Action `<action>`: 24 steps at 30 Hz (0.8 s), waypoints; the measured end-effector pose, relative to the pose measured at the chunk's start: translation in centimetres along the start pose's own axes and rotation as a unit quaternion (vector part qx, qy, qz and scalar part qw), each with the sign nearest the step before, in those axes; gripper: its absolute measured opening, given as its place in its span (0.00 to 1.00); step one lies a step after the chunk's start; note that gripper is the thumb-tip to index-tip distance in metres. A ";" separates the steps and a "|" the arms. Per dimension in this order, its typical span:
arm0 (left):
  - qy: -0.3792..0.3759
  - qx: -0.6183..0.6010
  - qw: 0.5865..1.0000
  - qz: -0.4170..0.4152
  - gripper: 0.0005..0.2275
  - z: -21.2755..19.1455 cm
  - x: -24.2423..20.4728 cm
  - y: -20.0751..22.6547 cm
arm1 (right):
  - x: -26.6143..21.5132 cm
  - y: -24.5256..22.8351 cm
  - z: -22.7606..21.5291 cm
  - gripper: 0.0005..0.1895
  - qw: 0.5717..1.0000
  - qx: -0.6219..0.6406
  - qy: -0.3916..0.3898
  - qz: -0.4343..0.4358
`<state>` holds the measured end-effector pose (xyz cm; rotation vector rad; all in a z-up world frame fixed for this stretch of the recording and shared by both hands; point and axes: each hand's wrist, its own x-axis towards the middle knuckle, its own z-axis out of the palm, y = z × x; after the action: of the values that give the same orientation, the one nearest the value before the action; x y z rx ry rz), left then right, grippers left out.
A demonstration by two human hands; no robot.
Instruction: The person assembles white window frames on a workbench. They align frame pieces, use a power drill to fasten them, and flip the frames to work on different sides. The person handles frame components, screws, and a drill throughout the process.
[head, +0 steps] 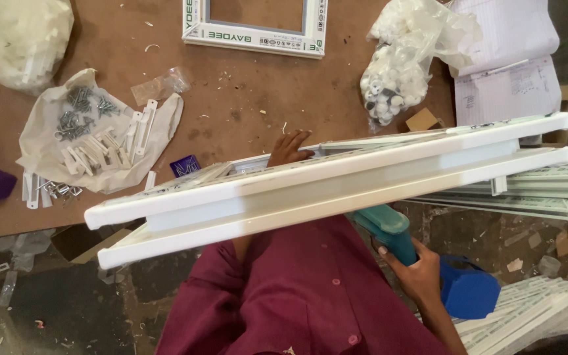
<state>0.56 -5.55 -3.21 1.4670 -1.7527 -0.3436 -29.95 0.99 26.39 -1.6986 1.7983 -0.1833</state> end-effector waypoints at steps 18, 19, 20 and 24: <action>0.016 -0.060 0.998 0.012 0.08 -0.7 0.7 0.5 | 2.2 -2.5 -0.4 0.24 1.000 -0.017 0.005 -0.023; 0.018 -0.065 0.998 0.010 0.07 -0.7 0.7 0.5 | 2.4 -2.7 -0.4 0.24 1.000 -0.020 0.004 -0.020; 0.020 -0.069 0.997 0.009 0.07 -0.7 0.6 0.6 | 2.5 -3.0 -0.3 0.24 1.000 -0.023 0.003 -0.018; 0.022 -0.070 0.997 0.006 0.08 -0.6 0.5 0.4 | 3.1 -4.2 -0.1 0.24 0.999 -0.012 0.003 -0.051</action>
<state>0.72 -5.75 -2.31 1.3550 -1.6673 -0.4158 -26.34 -2.58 27.52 -1.8093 1.7262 -0.2128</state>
